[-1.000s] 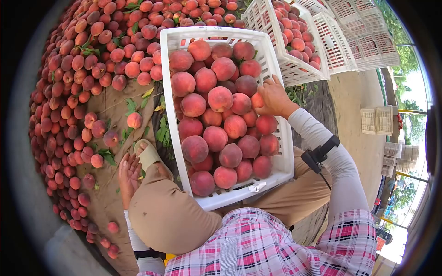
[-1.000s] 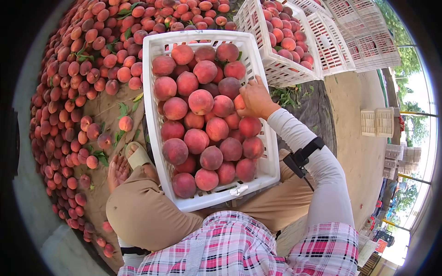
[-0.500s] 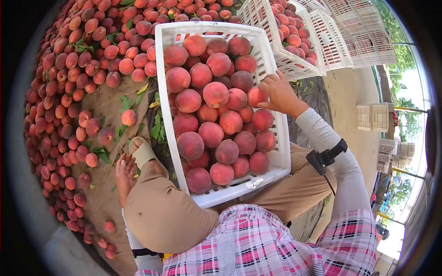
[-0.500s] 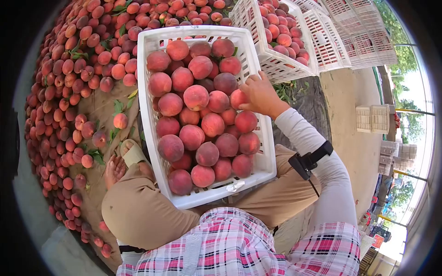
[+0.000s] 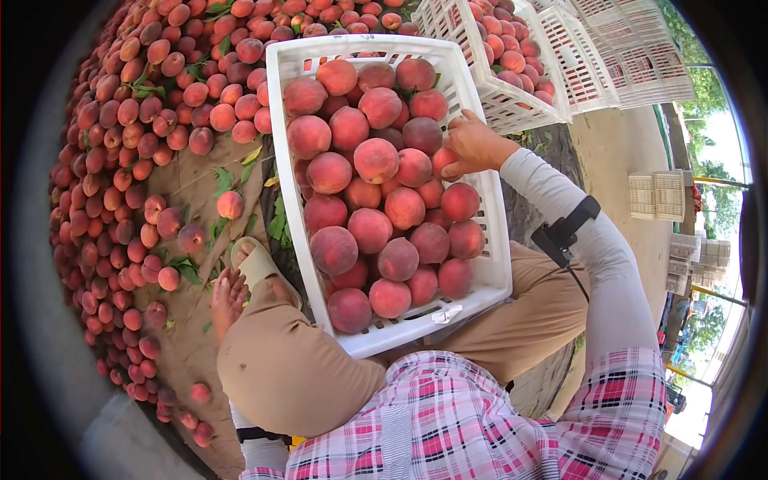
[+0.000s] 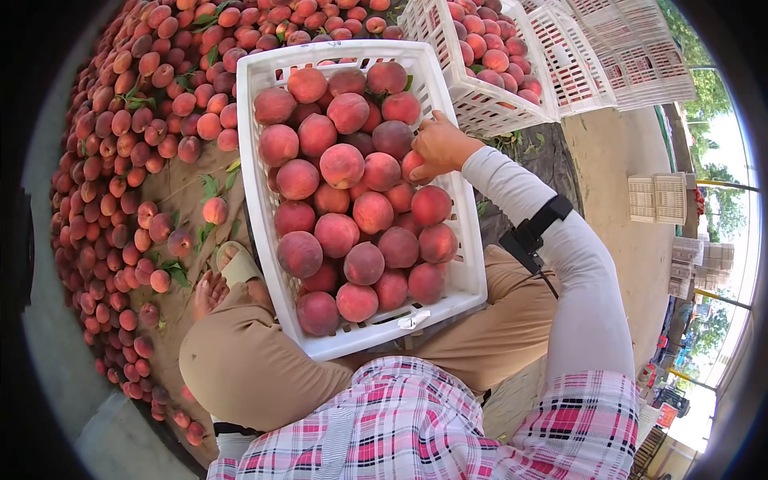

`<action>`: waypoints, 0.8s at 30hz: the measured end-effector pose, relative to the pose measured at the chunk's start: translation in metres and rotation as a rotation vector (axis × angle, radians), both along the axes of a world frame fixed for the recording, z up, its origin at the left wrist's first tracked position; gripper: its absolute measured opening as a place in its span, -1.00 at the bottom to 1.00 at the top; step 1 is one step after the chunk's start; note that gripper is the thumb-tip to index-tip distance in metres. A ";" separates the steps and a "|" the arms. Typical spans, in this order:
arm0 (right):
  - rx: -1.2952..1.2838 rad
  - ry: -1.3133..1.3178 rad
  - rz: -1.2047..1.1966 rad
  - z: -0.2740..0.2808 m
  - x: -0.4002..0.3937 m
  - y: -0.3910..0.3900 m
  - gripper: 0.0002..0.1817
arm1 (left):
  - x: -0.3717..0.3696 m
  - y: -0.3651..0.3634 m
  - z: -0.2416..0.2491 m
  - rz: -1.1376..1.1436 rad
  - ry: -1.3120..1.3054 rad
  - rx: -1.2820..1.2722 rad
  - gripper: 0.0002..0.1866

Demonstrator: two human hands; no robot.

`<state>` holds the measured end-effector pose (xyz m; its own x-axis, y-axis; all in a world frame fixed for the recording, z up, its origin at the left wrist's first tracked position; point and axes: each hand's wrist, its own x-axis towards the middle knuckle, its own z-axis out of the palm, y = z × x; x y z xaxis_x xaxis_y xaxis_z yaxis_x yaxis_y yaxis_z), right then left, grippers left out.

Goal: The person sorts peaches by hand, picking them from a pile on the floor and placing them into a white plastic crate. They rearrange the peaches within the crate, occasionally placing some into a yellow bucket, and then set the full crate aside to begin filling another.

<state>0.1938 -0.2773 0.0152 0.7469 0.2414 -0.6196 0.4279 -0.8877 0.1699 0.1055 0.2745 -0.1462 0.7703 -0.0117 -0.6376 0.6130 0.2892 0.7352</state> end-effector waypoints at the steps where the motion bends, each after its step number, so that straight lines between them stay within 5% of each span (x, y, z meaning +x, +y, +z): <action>1: -0.006 0.006 -0.015 -0.002 0.001 0.000 -0.37 | -0.001 0.001 0.000 -0.004 0.000 0.004 -0.46; 4: 0.058 -0.355 0.086 0.002 -0.021 0.008 -0.39 | -0.007 0.010 -0.010 -0.006 -0.023 -0.017 -0.44; 14: 0.098 -0.209 -0.084 -0.011 -0.022 0.001 -0.45 | 0.003 0.002 -0.006 -0.033 -0.001 0.025 -0.39; 21: 0.248 -0.463 -0.109 -0.004 -0.049 0.000 -0.52 | -0.012 0.018 -0.026 -0.067 -0.040 0.061 -0.34; 23: 0.228 -0.460 -0.157 -0.006 -0.056 0.004 -0.56 | -0.018 0.029 -0.048 -0.107 -0.001 0.078 -0.31; 24: 0.208 -0.476 -0.167 -0.007 -0.055 0.005 -0.58 | -0.063 0.091 -0.054 -0.098 -0.004 0.094 -0.31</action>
